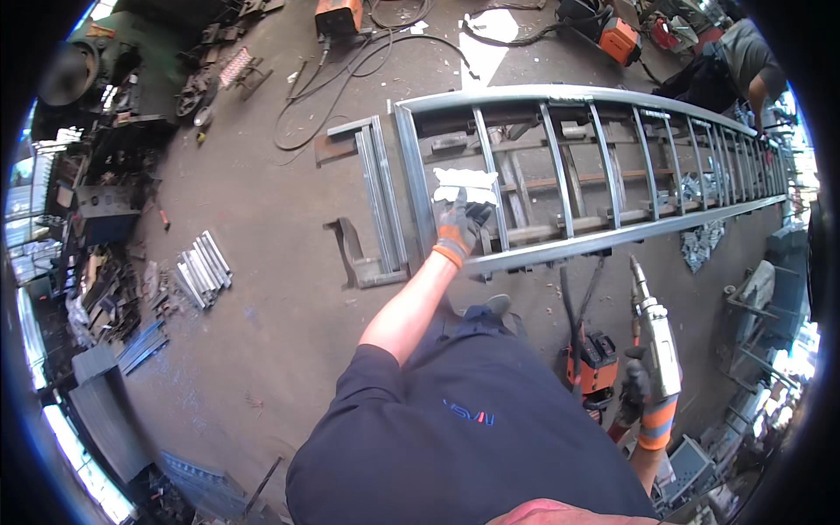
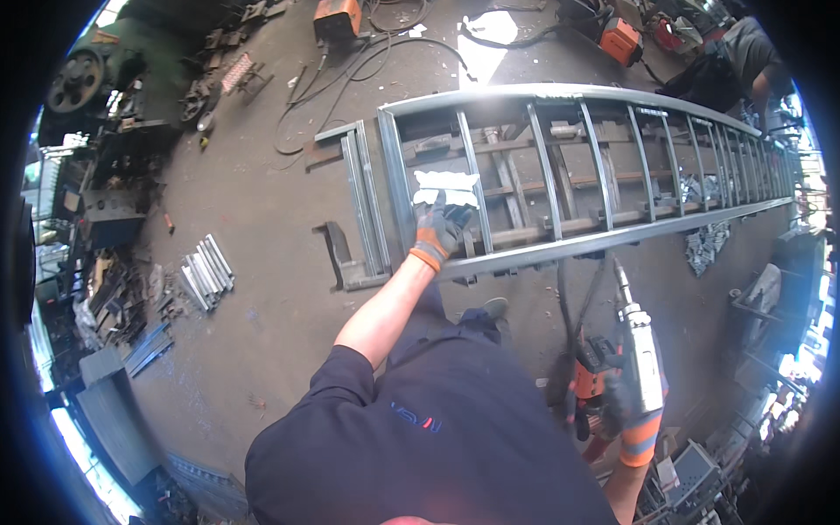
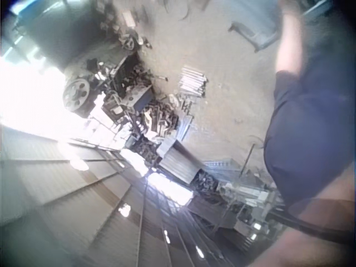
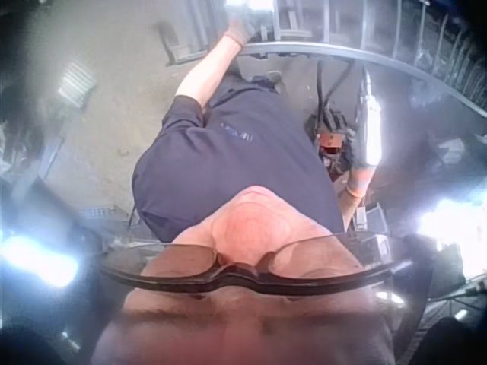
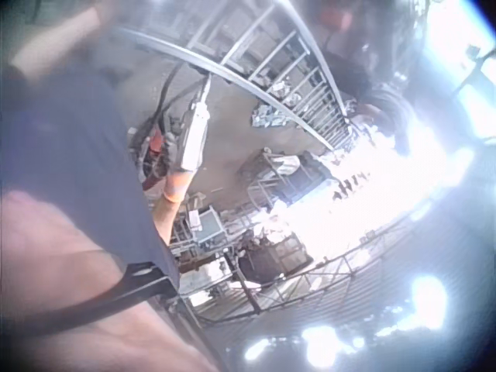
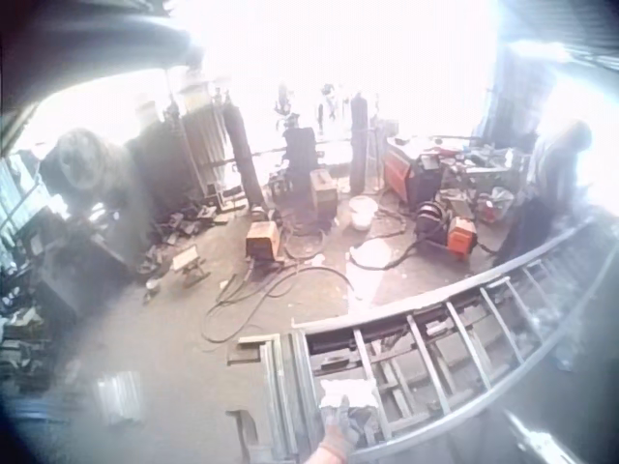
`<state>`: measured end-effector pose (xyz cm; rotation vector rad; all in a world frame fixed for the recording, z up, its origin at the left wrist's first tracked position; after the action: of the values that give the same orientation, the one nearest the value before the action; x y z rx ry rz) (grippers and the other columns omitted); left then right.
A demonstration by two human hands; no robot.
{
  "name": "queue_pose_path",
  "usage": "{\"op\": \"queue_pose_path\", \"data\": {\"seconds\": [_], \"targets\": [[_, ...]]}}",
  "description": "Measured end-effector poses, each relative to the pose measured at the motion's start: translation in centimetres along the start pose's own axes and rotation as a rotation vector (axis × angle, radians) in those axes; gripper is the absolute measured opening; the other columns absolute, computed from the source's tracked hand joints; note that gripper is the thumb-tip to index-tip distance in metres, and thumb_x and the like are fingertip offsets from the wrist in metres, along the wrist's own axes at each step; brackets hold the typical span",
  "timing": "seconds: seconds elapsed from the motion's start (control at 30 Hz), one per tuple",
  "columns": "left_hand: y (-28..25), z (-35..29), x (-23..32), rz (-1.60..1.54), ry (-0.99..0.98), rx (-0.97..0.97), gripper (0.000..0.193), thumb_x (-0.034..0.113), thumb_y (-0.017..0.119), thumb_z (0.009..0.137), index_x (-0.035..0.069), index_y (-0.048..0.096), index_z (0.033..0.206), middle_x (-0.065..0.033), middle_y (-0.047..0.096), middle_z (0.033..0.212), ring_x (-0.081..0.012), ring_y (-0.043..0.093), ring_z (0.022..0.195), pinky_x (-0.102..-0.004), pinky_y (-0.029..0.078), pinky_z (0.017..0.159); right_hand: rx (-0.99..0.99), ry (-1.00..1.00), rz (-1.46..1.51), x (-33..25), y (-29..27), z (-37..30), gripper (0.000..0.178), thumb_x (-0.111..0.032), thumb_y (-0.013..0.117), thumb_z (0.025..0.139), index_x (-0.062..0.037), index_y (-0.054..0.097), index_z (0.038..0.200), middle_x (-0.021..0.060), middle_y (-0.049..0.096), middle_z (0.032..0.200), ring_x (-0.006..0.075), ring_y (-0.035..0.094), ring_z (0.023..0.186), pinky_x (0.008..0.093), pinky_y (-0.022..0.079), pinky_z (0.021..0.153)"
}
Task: The person welds a metal frame using a handheld welding torch, moving along the frame to join metal pieces. The person repositions the frame and continues welding different sections while wearing protective gloves.
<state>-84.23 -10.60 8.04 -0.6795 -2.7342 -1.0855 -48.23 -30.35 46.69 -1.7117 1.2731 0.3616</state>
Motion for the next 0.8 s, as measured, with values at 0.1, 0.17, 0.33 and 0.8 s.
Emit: {"op": "queue_pose_path", "data": {"seconds": [0.1,0.17,0.33,0.8], "targets": [[-2.3,8.7,4.5,-0.158,-0.007,-0.072,0.028,0.028,0.074,0.104,0.003,0.067,0.116,-0.0156,0.075,0.106,-0.0307,0.075,0.097,-0.0419,0.066,0.092,-0.05,0.168,0.326,-3.9,14.0,4.4,0.034,-0.007,0.078,0.09,0.0004,0.071,0.123,0.004,0.076,0.098,0.0158,0.07,0.079,0.0306,0.057,0.069],[-3.8,11.5,9.6,0.54,0.287,-0.14,0.03,0.03,0.066,0.109,0.002,0.068,0.119,-0.0122,0.078,0.107,-0.0265,0.076,0.097,-0.0371,0.064,0.091,-0.097,0.002,0.001,-7.0,24.0,8.9,0.036,-0.006,0.078,0.089,0.0003,0.071,0.124,0.0036,0.077,0.1,0.0149,0.071,0.085,0.0302,0.057,0.075],[-4.8,14.2,11.4,0.417,0.136,-0.102,0.031,0.03,0.059,0.111,0.004,0.068,0.124,-0.0071,0.079,0.106,-0.0203,0.076,0.094,-0.0347,0.063,0.083,-0.102,-0.043,0.033,-11.2,35.9,14.6,0.039,-0.003,0.078,0.088,0.0003,0.071,0.127,0.0005,0.075,0.1,0.0113,0.069,0.091,0.03,0.055,0.079],[-0.4,25.6,5.8,-0.101,0.205,-0.091,0.038,0.027,0.075,0.103,0.005,0.059,0.129,-0.0118,0.073,0.107,-0.0294,0.077,0.09,-0.0414,0.071,0.084,-0.205,-0.638,-0.246,-2.7,37.9,36.4,0.051,-0.004,0.075,0.088,-0.001,0.063,0.138,0.0126,0.075,0.105,0.0262,0.074,0.079,0.0349,0.057,0.067]]}}
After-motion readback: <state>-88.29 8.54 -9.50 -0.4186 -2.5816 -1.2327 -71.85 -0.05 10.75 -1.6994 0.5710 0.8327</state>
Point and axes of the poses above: each hand's wrist, its own z-axis towards the middle knuckle, its own y-axis out of the palm, x = y × z, the point moved 9 cm from there along z, towards the middle knuckle
